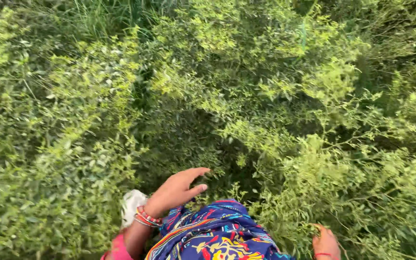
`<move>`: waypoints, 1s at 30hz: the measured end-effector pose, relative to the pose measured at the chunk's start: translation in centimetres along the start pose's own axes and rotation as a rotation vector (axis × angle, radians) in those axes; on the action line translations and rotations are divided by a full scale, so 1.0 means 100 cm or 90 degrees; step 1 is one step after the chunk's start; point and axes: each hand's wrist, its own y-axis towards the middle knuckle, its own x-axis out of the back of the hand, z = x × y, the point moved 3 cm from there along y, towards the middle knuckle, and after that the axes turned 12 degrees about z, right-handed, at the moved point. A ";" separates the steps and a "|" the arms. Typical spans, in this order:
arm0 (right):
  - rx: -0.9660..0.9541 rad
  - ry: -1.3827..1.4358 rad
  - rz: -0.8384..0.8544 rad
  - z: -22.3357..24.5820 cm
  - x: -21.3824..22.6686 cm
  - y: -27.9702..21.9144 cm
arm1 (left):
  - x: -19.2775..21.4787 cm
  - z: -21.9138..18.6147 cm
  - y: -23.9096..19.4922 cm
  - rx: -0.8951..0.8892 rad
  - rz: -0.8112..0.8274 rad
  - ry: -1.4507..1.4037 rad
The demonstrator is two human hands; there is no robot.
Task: Harvesting small green pods from plants and placing them in a white bag.
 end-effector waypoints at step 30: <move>0.623 -0.040 -0.100 0.438 0.251 0.137 | 0.021 -0.058 0.126 0.142 -0.081 -0.107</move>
